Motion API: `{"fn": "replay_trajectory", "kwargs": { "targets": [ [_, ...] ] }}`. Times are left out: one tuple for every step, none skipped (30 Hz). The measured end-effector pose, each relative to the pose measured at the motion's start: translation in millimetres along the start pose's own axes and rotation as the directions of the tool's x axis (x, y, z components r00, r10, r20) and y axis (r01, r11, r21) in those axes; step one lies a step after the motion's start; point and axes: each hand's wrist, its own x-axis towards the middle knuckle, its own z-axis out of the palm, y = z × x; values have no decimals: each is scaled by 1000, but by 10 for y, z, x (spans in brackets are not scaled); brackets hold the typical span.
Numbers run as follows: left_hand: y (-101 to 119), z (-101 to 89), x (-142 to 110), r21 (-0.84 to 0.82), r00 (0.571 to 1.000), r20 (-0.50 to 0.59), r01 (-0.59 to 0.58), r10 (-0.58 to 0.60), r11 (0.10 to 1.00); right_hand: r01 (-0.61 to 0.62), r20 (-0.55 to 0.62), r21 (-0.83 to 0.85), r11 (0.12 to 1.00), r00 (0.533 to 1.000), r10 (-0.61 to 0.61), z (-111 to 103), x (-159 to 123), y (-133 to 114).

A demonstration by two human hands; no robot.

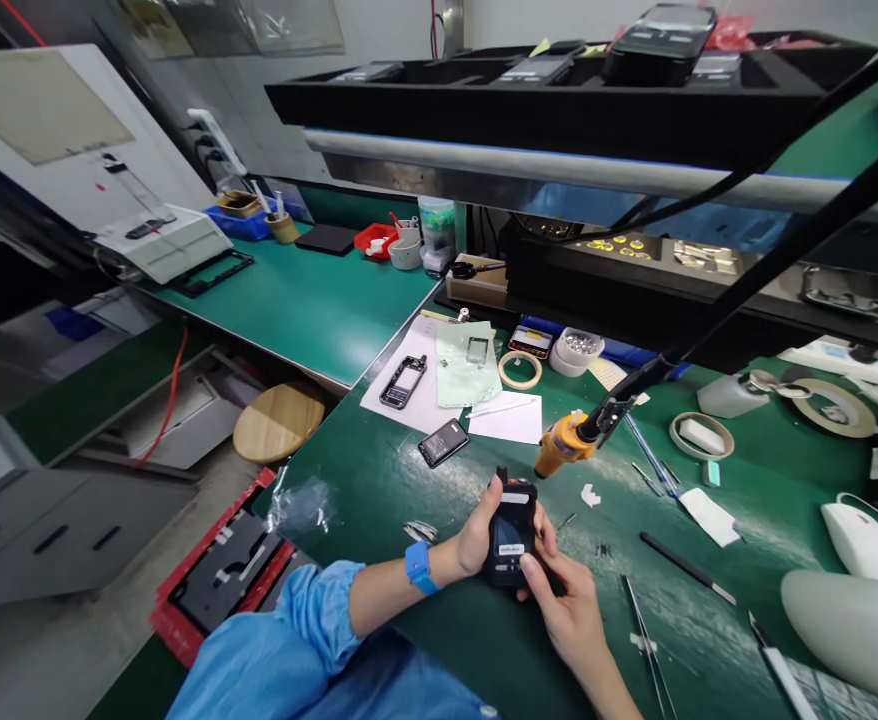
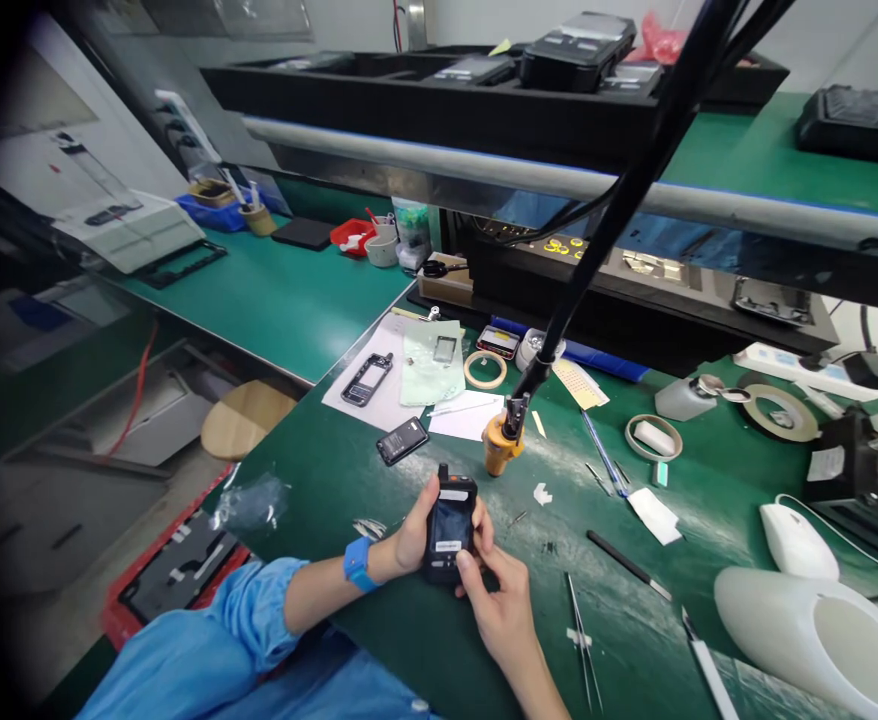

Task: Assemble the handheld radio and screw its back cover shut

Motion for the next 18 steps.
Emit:
{"fn": "replay_trajectory", "kwargs": {
  "targets": [
    [-5, -5, -4, -2, 1000, -1, 1, -1, 1000, 1, 5, -5, 1000, 1000, -1, -4, 2, -1],
    [-12, -13, -10, -7, 1000, -3, 4, -4, 1000, 1, 11, -11, 1000, 1000, -1, -9, 0, 2],
    [-22, -23, -17, -12, 1000, -2, 11, -11, 1000, 0, 16, -17, 1000, 1000, 0, -16, -6, 8],
    [-34, -36, -26, -17, 1000, -1, 18, -18, 1000, -2, 20, -21, 1000, 1000, 3, -22, -15, 17],
    [-49, -50, -35, -24, 1000, 1, 25, -25, 999, -6, 23, -25, 1000, 1000, 7, -28, -27, 28],
    [-64, -66, -44, -31, 999, 3, 34, -34, 999, -11, 25, -27, 1000, 1000, 12, -33, -39, 38],
    [-81, -83, -53, -40, 999, 4, 40, -40, 998, -17, 26, -28, 999, 999, 18, -36, -51, 46],
    [-97, -100, -61, -50, 999, 5, 44, -44, 998, -24, 27, -27, 999, 999, 25, -37, -62, 52],
    [-113, -116, -68, -60, 999, 4, 47, -47, 997, -30, 26, -25, 999, 999, 30, -36, -70, 55],
    [-126, -131, -75, -69, 999, -1, 45, -45, 997, -34, 23, -23, 999, 999, 35, -34, -76, 55],
    [-137, -143, -81, -77, 999, -6, 40, -41, 996, -37, 21, -21, 999, 999, 37, -31, -79, 53],
    [-145, -152, -87, -84, 999, -14, 32, -34, 996, -38, 18, -19, 999, 999, 38, -28, -80, 50],
    [-149, -159, -91, -88, 999, -21, 24, -26, 996, -37, 15, -18, 999, 999, 37, -26, -80, 47],
    [-151, -162, -94, -92, 999, -28, 17, -19, 996, -35, 12, -17, 999, 999, 35, -24, -81, 46],
    [-150, -161, -97, -95, 999, -33, 11, -15, 995, -31, 10, -16, 999, 999, 31, -23, -82, 46],
    [-147, -158, -98, -97, 999, -37, 8, -12, 995, -24, 8, -15, 1000, 1000, 24, -22, -84, 49],
    [-142, -152, -99, -98, 999, -38, 9, -13, 995, -16, 6, -16, 1000, 1000, 16, -21, -87, 53],
    [-136, -144, -98, -98, 999, -39, 11, -15, 995, -6, 4, -19, 1000, 1000, 6, -21, -89, 59]
  ]
}}
